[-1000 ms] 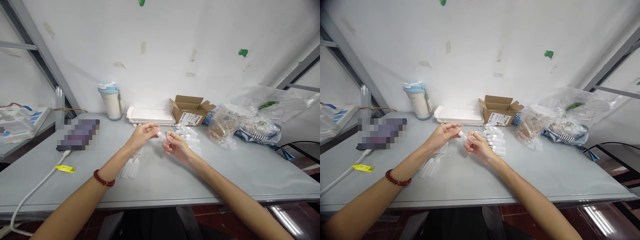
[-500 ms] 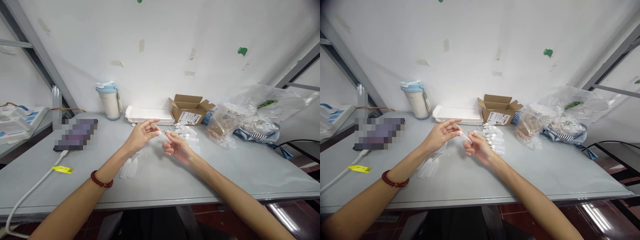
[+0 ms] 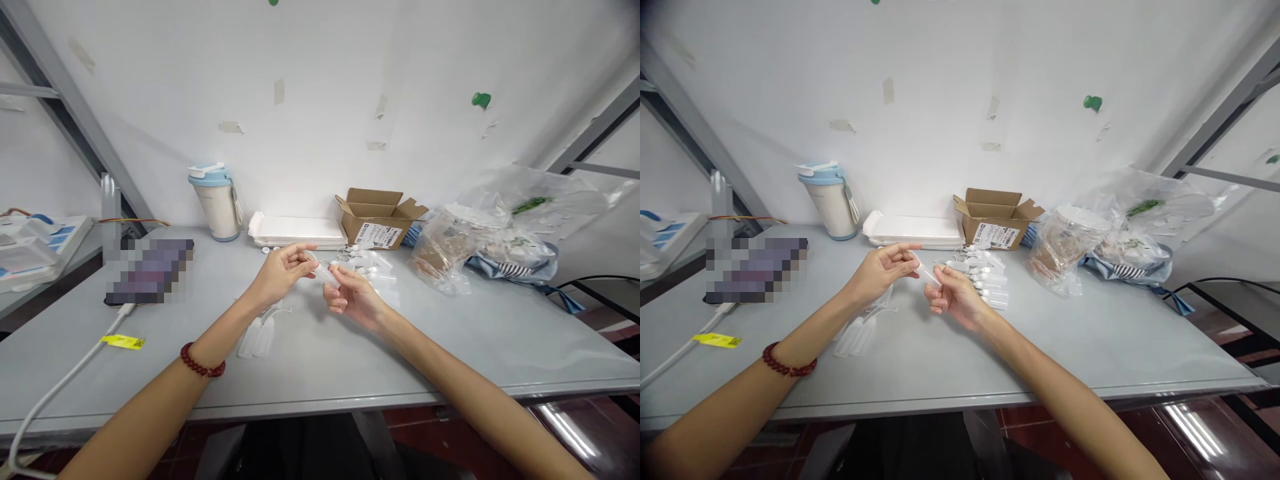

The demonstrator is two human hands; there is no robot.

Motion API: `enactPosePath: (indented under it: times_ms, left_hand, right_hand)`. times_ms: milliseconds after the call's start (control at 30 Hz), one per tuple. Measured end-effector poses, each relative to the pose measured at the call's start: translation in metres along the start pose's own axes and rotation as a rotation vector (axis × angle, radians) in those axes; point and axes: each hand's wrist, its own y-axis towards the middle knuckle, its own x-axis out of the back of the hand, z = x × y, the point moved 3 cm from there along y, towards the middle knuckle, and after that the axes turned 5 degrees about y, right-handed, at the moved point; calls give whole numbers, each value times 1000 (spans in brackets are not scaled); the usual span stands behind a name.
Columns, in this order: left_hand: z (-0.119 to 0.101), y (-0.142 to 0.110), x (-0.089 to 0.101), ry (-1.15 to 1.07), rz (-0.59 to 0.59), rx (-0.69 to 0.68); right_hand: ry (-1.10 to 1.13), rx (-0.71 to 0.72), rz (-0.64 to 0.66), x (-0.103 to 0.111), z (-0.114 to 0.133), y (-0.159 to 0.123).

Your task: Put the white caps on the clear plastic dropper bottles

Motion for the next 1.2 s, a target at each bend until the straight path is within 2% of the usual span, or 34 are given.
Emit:
enactPosePath:
  times_ms: [167, 300, 367, 500, 567, 633, 733, 833, 1067, 1200]
  left_hand:
    - [2, 1, -1, -19, 14, -55]
    - [2, 1, 2, 26, -38, -45]
    - [2, 1, 3, 35, -83, -14]
    - [0, 1, 3, 40, -101, -16]
    - [2, 0, 2, 40, -86, -21]
    - [4, 0, 0, 31, -82, -12]
    - [6, -1, -2, 11, -99, -15]
    - [4, -1, -4, -8, -116, -17]
    - [2, -3, -1, -25, -206, 116]
    - [3, -3, -2, 55, -80, 187]
  right_hand:
    - [52, -28, -31, 5, -1, 2]
    - [-93, 58, -74, 9, -2, 5]
    - [-298, 194, -121, 9, -1, 5]
    - [-891, 557, -293, 8, 6, 0]
    - [-1055, 628, -330, 8, 7, -2]
    - [-1074, 602, -323, 11, 6, -1]
    - [-967, 536, -315, 14, 5, 0]
    - [-908, 538, -337, 15, 6, -1]
    - [-1107, 725, -407, 11, 10, -6]
    - [-1192, 816, -442, 11, 11, -7]
